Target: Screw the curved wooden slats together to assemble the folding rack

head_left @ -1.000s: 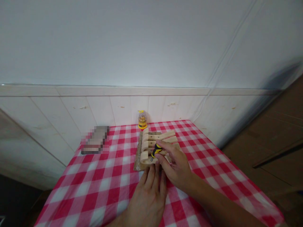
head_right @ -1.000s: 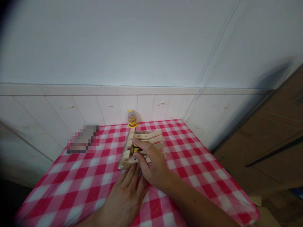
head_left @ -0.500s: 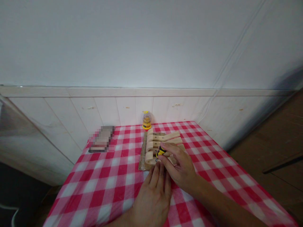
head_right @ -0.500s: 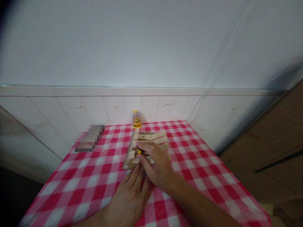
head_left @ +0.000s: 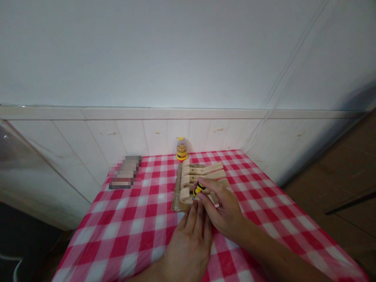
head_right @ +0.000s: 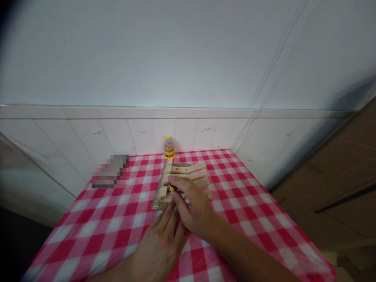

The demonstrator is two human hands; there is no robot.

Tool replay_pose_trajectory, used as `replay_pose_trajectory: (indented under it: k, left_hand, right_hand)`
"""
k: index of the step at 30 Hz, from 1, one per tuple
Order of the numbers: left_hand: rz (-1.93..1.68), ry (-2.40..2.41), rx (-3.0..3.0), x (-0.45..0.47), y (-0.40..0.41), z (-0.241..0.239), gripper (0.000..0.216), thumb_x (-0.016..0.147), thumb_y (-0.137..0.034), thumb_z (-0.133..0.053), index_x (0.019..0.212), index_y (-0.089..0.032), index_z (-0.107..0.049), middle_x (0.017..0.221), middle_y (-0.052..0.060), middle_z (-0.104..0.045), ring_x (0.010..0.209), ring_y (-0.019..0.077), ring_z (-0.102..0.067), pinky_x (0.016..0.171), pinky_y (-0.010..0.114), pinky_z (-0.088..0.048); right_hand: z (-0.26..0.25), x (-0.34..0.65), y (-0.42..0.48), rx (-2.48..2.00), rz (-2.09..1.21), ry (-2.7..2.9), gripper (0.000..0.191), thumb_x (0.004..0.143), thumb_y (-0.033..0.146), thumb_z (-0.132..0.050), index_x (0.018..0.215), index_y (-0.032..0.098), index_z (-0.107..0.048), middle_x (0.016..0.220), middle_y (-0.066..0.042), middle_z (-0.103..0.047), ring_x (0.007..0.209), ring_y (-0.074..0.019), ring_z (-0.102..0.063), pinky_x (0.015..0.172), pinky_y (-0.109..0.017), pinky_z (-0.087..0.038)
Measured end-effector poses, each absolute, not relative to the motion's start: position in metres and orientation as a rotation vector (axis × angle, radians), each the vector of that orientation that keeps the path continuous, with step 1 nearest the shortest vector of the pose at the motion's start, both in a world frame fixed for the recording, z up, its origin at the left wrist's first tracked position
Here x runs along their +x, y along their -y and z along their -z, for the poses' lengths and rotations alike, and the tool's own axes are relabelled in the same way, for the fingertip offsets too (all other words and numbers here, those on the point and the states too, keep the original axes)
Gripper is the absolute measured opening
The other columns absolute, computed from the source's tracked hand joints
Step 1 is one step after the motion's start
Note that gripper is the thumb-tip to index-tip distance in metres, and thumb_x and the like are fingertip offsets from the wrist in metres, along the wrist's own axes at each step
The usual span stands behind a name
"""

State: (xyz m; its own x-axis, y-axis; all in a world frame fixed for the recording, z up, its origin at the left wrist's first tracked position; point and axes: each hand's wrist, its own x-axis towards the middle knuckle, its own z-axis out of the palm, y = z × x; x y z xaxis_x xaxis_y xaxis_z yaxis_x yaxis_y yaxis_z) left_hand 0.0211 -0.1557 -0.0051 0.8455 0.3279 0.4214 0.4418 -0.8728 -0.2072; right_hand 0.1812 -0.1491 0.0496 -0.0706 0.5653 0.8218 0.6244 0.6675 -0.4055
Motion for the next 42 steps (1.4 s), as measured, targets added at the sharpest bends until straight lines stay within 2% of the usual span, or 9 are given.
replay_pose_trajectory:
  k: [11, 17, 21, 31, 37, 42]
  left_hand:
    - [0.666, 0.58, -2.675, 0.021, 0.155, 0.006, 0.046, 0.103, -0.031, -0.056, 0.14, -0.005, -0.065, 0.147, 0.024, -0.062, 0.137, 0.0403, -0.061, 0.111, 0.047, -0.051]
    - [0.695, 0.585, -2.658, 0.021, 0.155, 0.003, 0.043, 0.103, -0.03, -0.056, 0.137, -0.006, -0.067, 0.145, 0.022, -0.064, 0.134, 0.0378, -0.064, 0.109, 0.044, -0.052]
    - [0.683, 0.581, -2.648, 0.021, 0.155, 0.003, 0.044, 0.103, -0.031, -0.055, 0.137, -0.005, -0.067, 0.145, 0.024, -0.064, 0.133, 0.0382, -0.065, 0.108, 0.045, -0.052]
    - [0.648, 0.598, -2.647, 0.022, 0.156, 0.009, 0.046, 0.105, -0.029, -0.052, 0.142, -0.003, -0.061, 0.148, 0.027, -0.061, 0.14, 0.0393, -0.058, 0.114, 0.049, -0.047]
    - [0.673, 0.598, -2.636, 0.02, 0.155, 0.008, 0.045, 0.106, -0.031, -0.053, 0.139, -0.003, -0.063, 0.145, 0.025, -0.064, 0.137, 0.0388, -0.061, 0.111, 0.048, -0.051]
    - [0.583, 0.572, -2.665, 0.019, 0.154, 0.006, 0.045, 0.107, -0.029, -0.052, 0.141, -0.002, -0.061, 0.148, 0.029, -0.06, 0.14, 0.0402, -0.058, 0.112, 0.05, -0.05]
  right_hand:
    - [-0.051, 0.182, 0.146, -0.949, 0.098, 1.719, 0.053, 0.099, 0.01, -0.066, 0.146, 0.033, -0.059, 0.124, -0.006, -0.079, 0.113, -0.0214, -0.079, 0.095, -0.034, -0.069]
    - [-0.051, 0.183, 0.15, -0.975, 0.082, 1.731, 0.056, 0.095, 0.005, -0.064, 0.146, 0.03, -0.059, 0.127, -0.007, -0.079, 0.113, -0.0218, -0.079, 0.097, -0.035, -0.068]
    - [-0.048, 0.183, 0.151, -0.98, 0.057, 1.743, 0.056, 0.095, 0.003, -0.061, 0.145, 0.029, -0.059, 0.128, -0.008, -0.079, 0.115, -0.0218, -0.079, 0.099, -0.035, -0.067]
    - [-0.051, 0.185, 0.147, -0.986, 0.087, 1.711, 0.052, 0.098, 0.009, -0.067, 0.144, 0.033, -0.061, 0.123, -0.005, -0.081, 0.111, -0.021, -0.08, 0.094, -0.033, -0.068]
    - [-0.048, 0.186, 0.146, -0.992, 0.102, 1.671, 0.052, 0.098, 0.013, -0.07, 0.144, 0.035, -0.061, 0.124, -0.004, -0.08, 0.111, -0.0209, -0.08, 0.094, -0.033, -0.068]
    - [-0.049, 0.198, 0.151, -1.059, 0.157, 1.584, 0.051, 0.095, 0.011, -0.071, 0.141, 0.033, -0.064, 0.123, -0.006, -0.08, 0.109, -0.0225, -0.08, 0.095, -0.036, -0.067]
